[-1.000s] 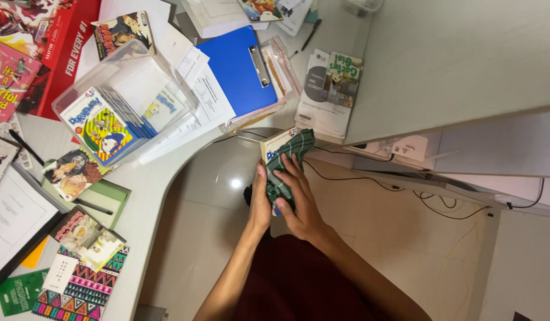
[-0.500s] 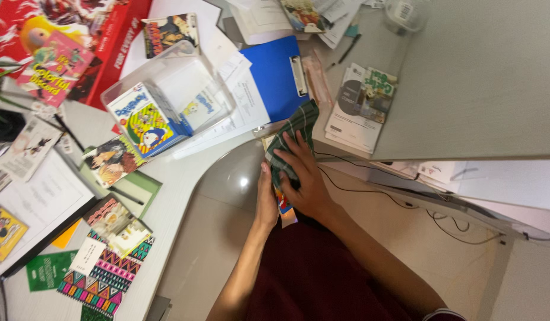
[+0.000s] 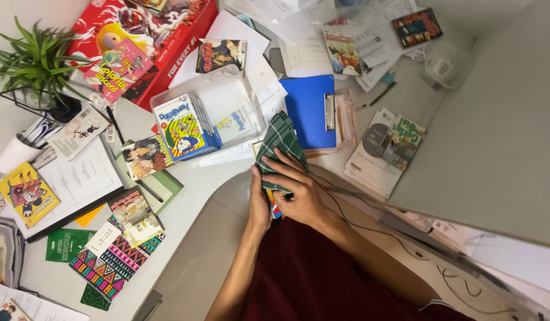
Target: The person wipes the front and back covers of manga books with a cloth, handling them one at a time and placing them on the desk or back into a container.
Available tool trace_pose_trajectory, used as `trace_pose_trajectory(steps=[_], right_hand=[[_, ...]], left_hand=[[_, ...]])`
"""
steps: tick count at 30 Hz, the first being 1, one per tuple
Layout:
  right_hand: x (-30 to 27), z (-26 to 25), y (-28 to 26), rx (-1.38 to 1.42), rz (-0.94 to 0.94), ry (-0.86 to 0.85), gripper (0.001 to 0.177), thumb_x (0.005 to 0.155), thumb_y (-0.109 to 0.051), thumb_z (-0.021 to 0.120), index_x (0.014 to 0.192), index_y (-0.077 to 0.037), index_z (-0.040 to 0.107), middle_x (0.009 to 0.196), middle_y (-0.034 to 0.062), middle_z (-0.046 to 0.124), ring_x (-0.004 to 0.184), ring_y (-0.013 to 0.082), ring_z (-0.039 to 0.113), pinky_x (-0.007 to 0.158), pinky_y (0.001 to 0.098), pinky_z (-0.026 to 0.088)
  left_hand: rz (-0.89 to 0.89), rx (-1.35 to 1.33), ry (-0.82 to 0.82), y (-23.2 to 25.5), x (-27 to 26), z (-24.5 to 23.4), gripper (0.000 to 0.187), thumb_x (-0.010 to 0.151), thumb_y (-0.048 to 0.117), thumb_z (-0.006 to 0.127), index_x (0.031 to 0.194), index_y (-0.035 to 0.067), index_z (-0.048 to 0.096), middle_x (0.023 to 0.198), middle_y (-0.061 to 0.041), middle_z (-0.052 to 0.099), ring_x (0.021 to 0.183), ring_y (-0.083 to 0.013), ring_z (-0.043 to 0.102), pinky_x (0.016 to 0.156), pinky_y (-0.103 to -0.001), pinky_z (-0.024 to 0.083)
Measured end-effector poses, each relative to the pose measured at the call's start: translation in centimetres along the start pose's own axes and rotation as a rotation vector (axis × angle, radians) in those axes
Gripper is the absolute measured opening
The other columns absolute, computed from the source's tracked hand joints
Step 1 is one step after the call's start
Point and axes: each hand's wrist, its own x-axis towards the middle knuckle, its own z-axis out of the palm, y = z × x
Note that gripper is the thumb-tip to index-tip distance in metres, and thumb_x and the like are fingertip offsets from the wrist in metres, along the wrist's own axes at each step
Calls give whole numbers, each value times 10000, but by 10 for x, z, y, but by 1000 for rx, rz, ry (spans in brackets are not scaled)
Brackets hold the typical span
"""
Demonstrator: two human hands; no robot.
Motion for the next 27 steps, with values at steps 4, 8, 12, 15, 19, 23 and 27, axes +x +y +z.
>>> trace_pose_trajectory(steps=[4,8,12,15,19,23,27], right_hand=[[25,-5,8,44,-35,-68,412,744,70,662,1124,-57,757,1489,101,598,1505,342,439,1244,479,363],[46,-2,23,101,-80,-48,452,756,72,651,1175,-66,751,1517,118,572,1520,357,422,1261,491,350],[63,0,41,158,-49,-71,502,774,75,608,1245,-65,711,1557,146,543,1542,364,410,1282,487,357],[67,3,45,197,-90,-137,490,785,52,642,1258,-54,712,1539,168,546,1520,384,411,1265,520,332],[61,10,40,293,-120,-120,379,888,-27,747,1263,-51,701,1536,167,544,1523,399,414,1258,524,363],[57,13,31,319,-119,-123,365,896,-9,746,1256,-49,698,1530,163,558,1533,407,418,1264,518,385],[56,13,28,325,-129,-136,372,877,12,740,1243,-42,701,1522,177,560,1525,414,417,1262,524,374]], left_hand=[[39,22,65,14,14,6,722,1072,555,315,1507,-11,432,1438,-169,558,1298,-236,561,1097,-384,451],[140,69,97,32,18,22,706,1061,541,298,1536,25,376,1484,-145,507,1347,-218,512,1143,-382,411],[273,153,131,38,16,32,701,1084,525,284,1543,2,364,1515,-145,490,1382,-228,485,1181,-389,380],[313,150,197,36,11,34,693,1078,523,270,1544,15,348,1498,-135,496,1385,-219,477,1182,-384,387],[356,161,253,30,3,31,703,1093,521,274,1540,-12,375,1479,-140,510,1365,-210,482,1166,-371,378],[398,191,297,25,-3,29,697,1102,520,275,1545,-6,383,1453,-140,530,1326,-204,496,1148,-369,387],[427,188,328,19,-4,28,685,1100,514,280,1545,3,374,1460,-136,528,1339,-197,494,1160,-359,377]])
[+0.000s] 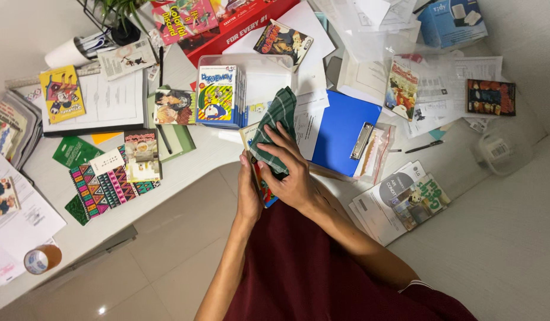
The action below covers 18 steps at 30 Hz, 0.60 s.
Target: The person wipes the front and back covers of manga books with a cloth, handling them one at a time and placing them on the desk or back into a container.
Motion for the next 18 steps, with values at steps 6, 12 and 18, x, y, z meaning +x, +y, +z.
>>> trace_pose_trajectory(steps=[6,12,18], right_hand=[[7,-7,0,-15,-38,-12,370,883,5,751,1246,-37,696,1515,180,566,1523,413,423,1261,514,379],[12,-14,-5,-30,-52,-9,352,891,-12,759,1237,-26,699,1514,184,568,1521,412,429,1262,510,382],[12,-16,-5,-51,-77,2,346,897,-37,762,1238,-30,705,1517,172,564,1533,395,407,1276,514,353]], left_hand=[[18,-51,-25,5,3,11,682,1100,516,269,1530,0,390,1463,-139,531,1350,-199,513,1161,-359,401],[-27,-66,-17,2,9,17,678,1115,506,277,1490,-27,462,1365,-144,590,1236,-193,565,1062,-344,465],[-66,-103,-87,2,12,21,691,1106,512,258,1468,-37,471,1329,-170,611,1192,-207,617,990,-335,521]])
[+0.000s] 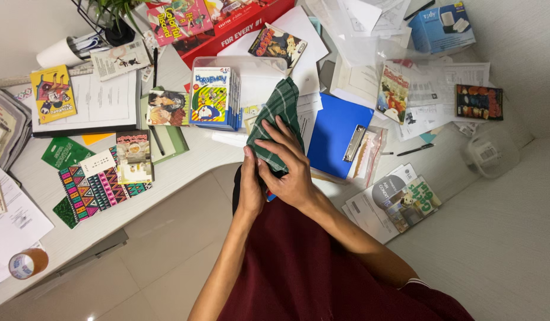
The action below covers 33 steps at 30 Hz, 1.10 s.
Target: The person wipes the front and back covers of manga books with a cloth, handling them one at a time and placing them on the desk or back into a container.
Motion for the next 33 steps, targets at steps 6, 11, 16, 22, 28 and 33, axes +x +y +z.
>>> trace_pose_trajectory(steps=[6,11,16,22,28,33], right_hand=[[5,3,12,-35,23,-7,367,927,-41,720,1291,-48,679,1558,162,532,1548,375,401,1275,491,364],[9,6,23,42,146,50,399,988,-75,686,1378,-35,614,1595,201,472,1541,389,396,1266,490,360],[3,6,22,13,136,55,379,1007,-70,677,1381,-34,628,1584,198,502,1546,396,406,1272,483,374],[-3,10,7,-20,-62,-32,398,931,9,667,1326,-36,659,1568,184,504,1557,402,362,1299,511,331],[5,15,19,-88,-82,-36,356,969,-49,663,1325,-56,659,1563,180,513,1544,377,383,1284,518,340],[7,12,31,32,160,30,393,1046,-109,610,1429,-33,564,1610,211,456,1511,368,458,1236,469,404]], left_hand=[[26,43,69,-4,7,-1,697,1094,506,275,1549,-19,342,1515,-165,476,1396,-203,462,1168,-346,387],[58,80,2,-1,3,1,710,1096,511,294,1558,-26,339,1523,-180,474,1417,-229,458,1186,-377,376],[84,103,-7,1,1,4,693,1088,500,316,1571,2,321,1552,-157,449,1440,-218,431,1193,-364,356],[53,91,15,-5,2,-3,711,1109,502,301,1551,-50,377,1518,-200,494,1413,-261,464,1178,-369,376],[74,25,25,4,-4,-3,742,1086,543,231,1576,-7,320,1553,-165,454,1448,-236,439,1206,-369,365],[119,-8,-23,16,-10,3,704,1107,507,242,1590,0,312,1558,-163,462,1443,-250,452,1208,-394,371]])
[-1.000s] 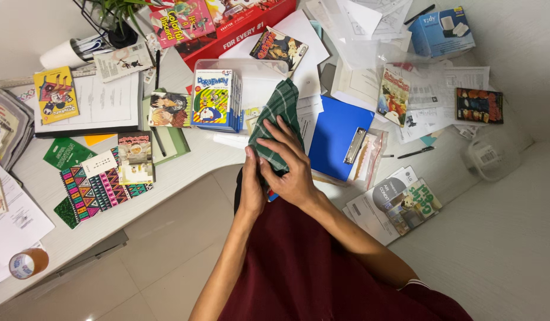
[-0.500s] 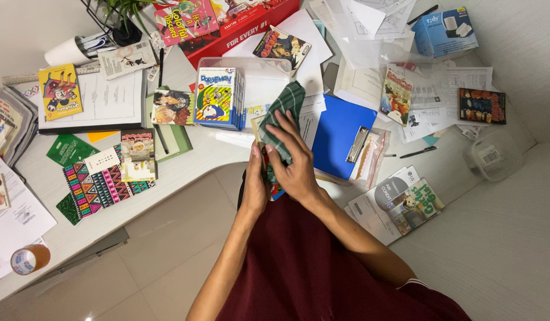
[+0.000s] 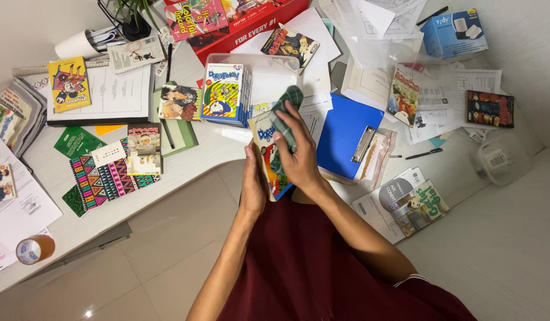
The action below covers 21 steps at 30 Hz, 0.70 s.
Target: The person wipes the front and back covers of manga books with a cloth, handling them one at a time and placing them on the desk or back into a container.
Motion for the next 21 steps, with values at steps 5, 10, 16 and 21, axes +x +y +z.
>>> trace_pose_trajectory(steps=[5,10,16,21], right_hand=[[-12,3,-2,33,28,-27,402,1050,-85,597,1445,-24,551,1612,209,449,1517,376,446,1242,462,407],[-33,12,-15,-45,-181,-121,427,991,-20,622,1416,-18,583,1620,213,440,1565,417,343,1305,541,308],[-30,-4,-27,-23,-274,-250,393,974,-36,661,1365,-46,630,1607,186,450,1564,442,338,1289,527,340],[-32,-7,-24,-61,-286,-246,389,968,-51,679,1355,-65,647,1600,181,460,1564,429,331,1288,529,332]], left_hand=[[40,107,35,-1,3,-1,621,1118,408,321,1591,6,309,1553,-157,458,1440,-244,432,1207,-387,342],[63,115,129,-16,10,-14,617,1114,433,330,1558,6,369,1515,-146,489,1400,-224,460,1193,-359,351],[23,-141,178,-13,12,-20,637,1102,501,326,1514,27,429,1416,-135,562,1290,-226,544,1111,-367,421],[114,-215,169,4,25,-13,604,1123,464,356,1520,12,407,1449,-136,551,1323,-229,540,1158,-388,422]])
